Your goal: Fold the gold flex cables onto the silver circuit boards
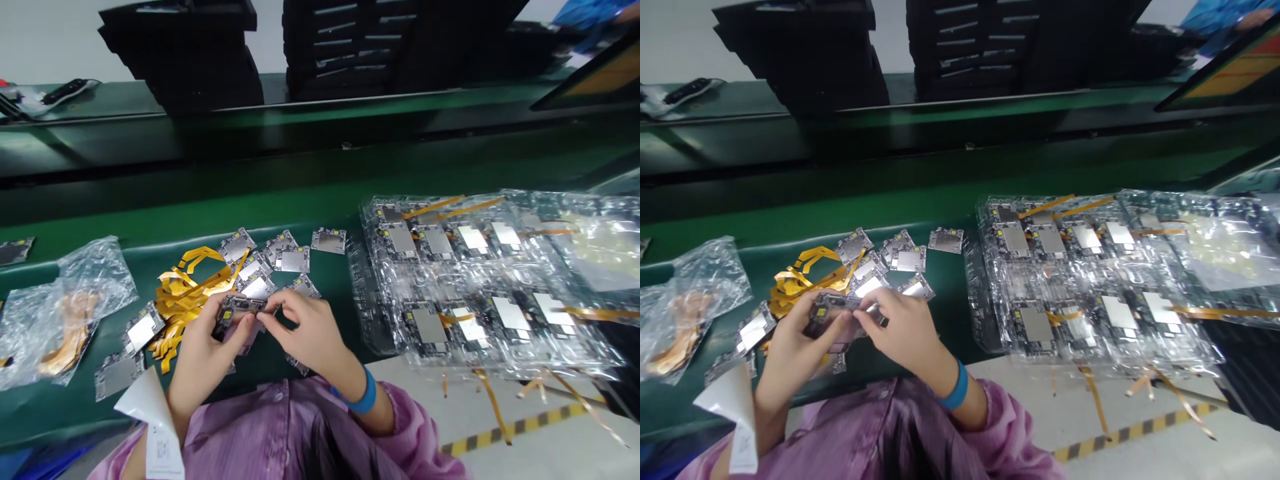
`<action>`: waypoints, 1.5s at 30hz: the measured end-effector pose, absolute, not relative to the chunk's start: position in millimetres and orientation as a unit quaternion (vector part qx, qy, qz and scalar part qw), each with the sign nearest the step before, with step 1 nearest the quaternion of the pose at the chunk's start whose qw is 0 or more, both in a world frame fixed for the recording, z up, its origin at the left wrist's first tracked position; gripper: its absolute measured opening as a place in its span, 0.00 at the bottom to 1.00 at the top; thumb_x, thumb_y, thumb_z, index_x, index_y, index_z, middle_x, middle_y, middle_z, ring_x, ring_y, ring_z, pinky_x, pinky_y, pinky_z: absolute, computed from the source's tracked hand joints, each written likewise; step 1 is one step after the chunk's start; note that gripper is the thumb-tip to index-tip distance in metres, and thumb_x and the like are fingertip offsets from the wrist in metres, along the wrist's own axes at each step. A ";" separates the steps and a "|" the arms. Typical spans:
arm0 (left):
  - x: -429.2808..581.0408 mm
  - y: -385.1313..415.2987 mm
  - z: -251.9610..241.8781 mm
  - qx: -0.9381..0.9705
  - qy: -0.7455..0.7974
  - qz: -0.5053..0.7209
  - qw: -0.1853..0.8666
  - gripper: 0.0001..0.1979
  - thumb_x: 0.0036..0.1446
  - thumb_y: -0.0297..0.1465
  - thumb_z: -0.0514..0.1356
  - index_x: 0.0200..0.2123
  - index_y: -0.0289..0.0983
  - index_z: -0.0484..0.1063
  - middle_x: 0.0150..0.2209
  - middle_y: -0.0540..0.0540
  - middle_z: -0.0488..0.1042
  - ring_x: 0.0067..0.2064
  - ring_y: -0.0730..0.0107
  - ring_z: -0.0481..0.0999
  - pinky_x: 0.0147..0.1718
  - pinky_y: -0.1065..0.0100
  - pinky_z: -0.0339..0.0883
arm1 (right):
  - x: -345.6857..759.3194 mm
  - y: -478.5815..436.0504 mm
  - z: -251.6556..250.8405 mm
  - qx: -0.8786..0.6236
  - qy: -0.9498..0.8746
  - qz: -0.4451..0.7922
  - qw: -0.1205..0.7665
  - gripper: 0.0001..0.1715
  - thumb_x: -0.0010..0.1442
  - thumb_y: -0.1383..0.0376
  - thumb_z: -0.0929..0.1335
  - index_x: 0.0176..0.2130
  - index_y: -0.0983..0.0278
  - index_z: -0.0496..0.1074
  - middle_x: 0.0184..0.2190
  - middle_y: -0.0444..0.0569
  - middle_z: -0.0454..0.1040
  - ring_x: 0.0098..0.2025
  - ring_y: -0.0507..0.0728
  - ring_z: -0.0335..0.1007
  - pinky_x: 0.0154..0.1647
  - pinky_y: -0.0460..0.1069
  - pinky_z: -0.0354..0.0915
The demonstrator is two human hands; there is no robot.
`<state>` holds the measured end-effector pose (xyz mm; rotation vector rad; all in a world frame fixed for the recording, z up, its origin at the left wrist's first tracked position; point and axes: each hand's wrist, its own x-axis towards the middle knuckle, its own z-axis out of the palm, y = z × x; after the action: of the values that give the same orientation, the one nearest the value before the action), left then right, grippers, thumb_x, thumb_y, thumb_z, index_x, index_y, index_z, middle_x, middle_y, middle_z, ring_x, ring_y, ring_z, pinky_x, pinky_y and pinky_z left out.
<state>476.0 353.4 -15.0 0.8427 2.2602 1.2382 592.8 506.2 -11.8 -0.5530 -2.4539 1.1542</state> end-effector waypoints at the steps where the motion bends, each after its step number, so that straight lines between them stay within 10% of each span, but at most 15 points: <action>1: 474.3 353.8 -13.6 0.301 0.808 0.453 0.225 0.13 0.59 0.39 0.63 0.45 0.41 0.70 0.38 0.50 0.80 0.38 0.64 0.79 0.37 0.70 0.70 | 593.6 511.9 -7.5 -0.194 -0.867 0.431 0.156 0.13 0.59 0.57 0.73 0.40 0.59 0.71 0.25 0.38 0.72 0.22 0.49 0.63 0.27 0.44 0.55; 12: 468.7 356.0 -4.9 0.283 0.800 0.407 0.338 0.15 0.53 0.43 0.67 0.28 0.37 0.73 0.21 0.54 0.72 0.18 0.76 0.62 0.17 0.74 0.59 | 588.4 531.7 -1.7 -0.119 -0.880 0.455 0.066 0.09 0.65 0.63 0.69 0.32 0.61 0.73 0.20 0.37 0.62 0.24 0.48 0.57 0.28 0.46 0.50; 45: 468.0 351.9 -9.0 0.330 0.810 0.387 0.292 0.12 0.55 0.39 0.66 0.27 0.36 0.73 0.23 0.55 0.71 0.25 0.75 0.66 0.26 0.74 0.60 | 592.3 525.3 -6.8 -0.126 -0.881 0.449 0.075 0.11 0.63 0.62 0.70 0.29 0.63 0.75 0.20 0.39 0.66 0.24 0.48 0.59 0.28 0.46 0.51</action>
<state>468.0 351.9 -9.0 0.8797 2.1580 1.0304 592.3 525.3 -6.8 -0.3778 -2.6438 1.3479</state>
